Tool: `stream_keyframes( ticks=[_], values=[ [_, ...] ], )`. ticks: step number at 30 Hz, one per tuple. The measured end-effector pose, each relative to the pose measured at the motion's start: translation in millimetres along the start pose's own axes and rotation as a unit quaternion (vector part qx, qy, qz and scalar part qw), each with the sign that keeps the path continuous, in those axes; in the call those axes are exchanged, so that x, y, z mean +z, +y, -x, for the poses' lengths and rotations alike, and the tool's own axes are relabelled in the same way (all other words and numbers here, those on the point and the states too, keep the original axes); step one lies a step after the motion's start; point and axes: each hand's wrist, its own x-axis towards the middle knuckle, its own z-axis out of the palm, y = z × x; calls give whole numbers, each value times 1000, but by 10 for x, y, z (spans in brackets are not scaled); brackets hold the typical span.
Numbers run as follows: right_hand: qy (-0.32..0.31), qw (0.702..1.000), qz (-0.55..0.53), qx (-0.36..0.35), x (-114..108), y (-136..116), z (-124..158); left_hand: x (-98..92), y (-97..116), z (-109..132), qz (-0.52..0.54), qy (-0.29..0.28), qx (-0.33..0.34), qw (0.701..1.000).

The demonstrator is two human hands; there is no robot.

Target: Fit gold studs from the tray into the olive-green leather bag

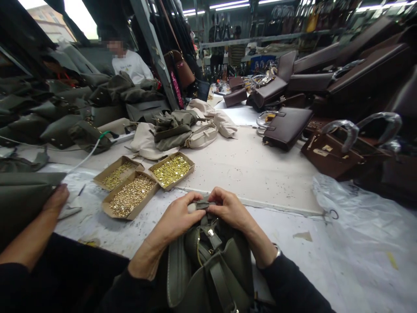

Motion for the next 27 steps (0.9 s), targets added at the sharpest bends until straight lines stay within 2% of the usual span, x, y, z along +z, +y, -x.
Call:
stream_keyframes(
  ticks=[4, 9, 18, 27],
  values=[
    [-5, 1000, -12, 1, -8, 18, -8, 13, -14, -25, 4, 3, 3, 1000],
    [-7, 1000, -9, -3, -19, 14, -8, 9, 17, -46, 10, 12, -24, 1000],
    [-23, 998, 56, -10, -45, -49, 6, 43, 47, -28, -26, 41, -36, 998],
    [-47, 999, 17, 6, -42, -16, -18, 57, -27, -51, -29, 37, -30, 998]
  ],
)
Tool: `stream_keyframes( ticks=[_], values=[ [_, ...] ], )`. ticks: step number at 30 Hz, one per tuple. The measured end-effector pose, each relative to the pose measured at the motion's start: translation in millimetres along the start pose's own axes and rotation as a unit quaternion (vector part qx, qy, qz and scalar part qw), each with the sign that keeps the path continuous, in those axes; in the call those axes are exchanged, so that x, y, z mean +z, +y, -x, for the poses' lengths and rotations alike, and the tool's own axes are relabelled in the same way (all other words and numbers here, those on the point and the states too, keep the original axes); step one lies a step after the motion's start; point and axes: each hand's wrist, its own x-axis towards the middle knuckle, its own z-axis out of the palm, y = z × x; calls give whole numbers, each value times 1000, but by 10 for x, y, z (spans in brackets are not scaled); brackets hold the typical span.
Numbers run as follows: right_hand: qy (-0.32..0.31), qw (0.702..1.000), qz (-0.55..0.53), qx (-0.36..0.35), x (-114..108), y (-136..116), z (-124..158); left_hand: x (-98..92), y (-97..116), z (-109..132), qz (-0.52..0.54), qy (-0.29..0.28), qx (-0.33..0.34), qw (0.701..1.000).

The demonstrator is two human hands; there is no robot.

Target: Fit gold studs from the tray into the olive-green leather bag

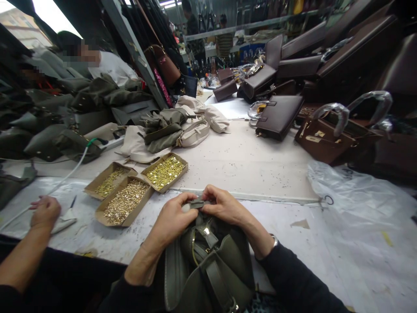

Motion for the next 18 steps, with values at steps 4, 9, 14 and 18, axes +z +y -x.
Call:
stream_keyframes(
  ticks=[4, 9, 14, 18],
  values=[
    [4, 1000, 23, -4, 9, -24, 12, 2, -5, 9, -9, 3, 9, 1000],
    [7, 998, 67, -18, 12, -61, 34, -1, 12, 48, -29, 10, 0, 1000],
    [15, 998, 68, -11, 17, -75, 41, 1, 33, 43, -13, 2, 5, 1000],
    [22, 998, 64, -11, 20, -78, 45, 3, 49, 29, -6, 5, -2, 1000]
  ],
)
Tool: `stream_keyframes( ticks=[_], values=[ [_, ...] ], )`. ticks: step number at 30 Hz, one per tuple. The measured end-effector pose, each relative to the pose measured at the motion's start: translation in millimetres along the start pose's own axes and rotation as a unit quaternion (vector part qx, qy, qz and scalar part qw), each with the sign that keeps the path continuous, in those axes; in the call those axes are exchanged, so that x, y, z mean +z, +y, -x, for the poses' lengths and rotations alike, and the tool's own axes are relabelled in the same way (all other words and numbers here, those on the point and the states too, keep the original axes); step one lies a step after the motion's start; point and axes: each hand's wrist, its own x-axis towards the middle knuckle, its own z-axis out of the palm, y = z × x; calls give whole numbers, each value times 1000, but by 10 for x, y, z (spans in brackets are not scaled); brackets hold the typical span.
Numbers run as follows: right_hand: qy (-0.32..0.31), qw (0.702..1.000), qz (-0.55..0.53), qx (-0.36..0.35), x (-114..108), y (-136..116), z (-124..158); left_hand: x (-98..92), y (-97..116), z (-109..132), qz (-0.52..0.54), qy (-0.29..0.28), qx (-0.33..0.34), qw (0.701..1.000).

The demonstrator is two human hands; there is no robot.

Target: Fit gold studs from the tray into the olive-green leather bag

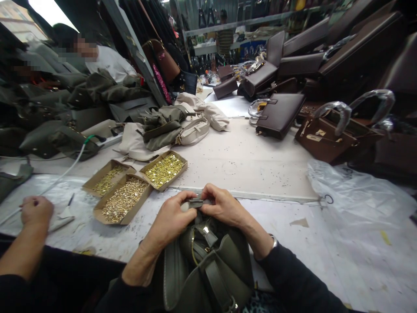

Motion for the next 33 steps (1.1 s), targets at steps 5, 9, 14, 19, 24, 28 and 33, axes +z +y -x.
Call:
stream_keyframes(
  ticks=[5, 9, 14, 19, 24, 28, 33],
  values=[
    [12, 1000, 0, -8, 1, -14, 2, -7, 4, 18, 6, 2, 5, 1000],
    [17, 1000, 16, 2, 4, -48, 5, -14, 17, 31, 2, 9, 3, 1000],
    [12, 1000, 8, 1, 13, -37, 6, -15, 16, 36, -9, 12, 4, 1000],
    [8, 1000, -4, 8, 18, -26, -6, -10, -17, 20, -12, 16, 19, 1000],
    [25, 999, 37, 8, 73, -68, 8, 8, -5, 2, -23, 20, 26, 999],
    [65, 988, 132, -37, 147, -83, 44, 22, 3, 17, -44, 37, 30, 998],
    [47, 990, 115, -66, 110, -47, 38, 0, -54, -24, -5, 47, 25, 999]
  ],
)
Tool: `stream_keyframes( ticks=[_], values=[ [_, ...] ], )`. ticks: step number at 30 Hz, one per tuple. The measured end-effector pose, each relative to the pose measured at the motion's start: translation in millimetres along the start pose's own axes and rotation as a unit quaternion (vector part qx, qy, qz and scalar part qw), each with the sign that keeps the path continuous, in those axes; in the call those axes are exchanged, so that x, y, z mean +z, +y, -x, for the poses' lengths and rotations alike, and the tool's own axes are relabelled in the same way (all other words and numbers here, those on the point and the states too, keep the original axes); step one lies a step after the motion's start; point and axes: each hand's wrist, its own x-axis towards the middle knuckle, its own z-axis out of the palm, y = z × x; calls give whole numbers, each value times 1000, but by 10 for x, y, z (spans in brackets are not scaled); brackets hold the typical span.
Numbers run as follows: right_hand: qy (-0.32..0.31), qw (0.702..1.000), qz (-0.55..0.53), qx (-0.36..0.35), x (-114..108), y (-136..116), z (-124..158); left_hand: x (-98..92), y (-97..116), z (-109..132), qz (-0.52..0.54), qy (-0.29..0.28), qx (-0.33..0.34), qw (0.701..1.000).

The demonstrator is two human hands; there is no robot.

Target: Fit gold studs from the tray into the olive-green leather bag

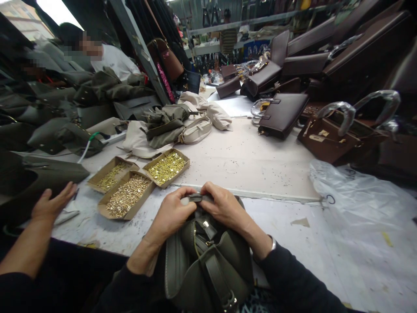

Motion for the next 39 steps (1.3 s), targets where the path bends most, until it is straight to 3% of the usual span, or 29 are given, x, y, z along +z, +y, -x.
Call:
stream_keyframes(
  ticks=[8, 14, 18, 25, 29, 34, 39],
  values=[
    [-32, 971, -227, 67, 23, 223, -111, -45, -28, -50, 100, -78, -35, 991],
    [-34, 965, -246, 79, 69, 264, -129, -70, 11, -34, 150, -124, -57, 979],
    [-27, 967, -241, 73, 44, 216, -106, -34, 2, -26, 107, -73, -36, 991],
    [27, 990, -139, 4, 14, 88, 20, -15, 34, 97, -84, -6, 8, 996],
    [44, 994, -96, -42, 2, 20, 61, 32, 48, 205, -171, 67, 117, 976],
    [72, 989, -32, -121, 18, -110, 155, 70, -137, 349, -234, 197, 312, 900],
    [107, 967, 42, -229, 106, -122, 319, 22, -348, 468, -236, 201, 380, 871]
  ],
)
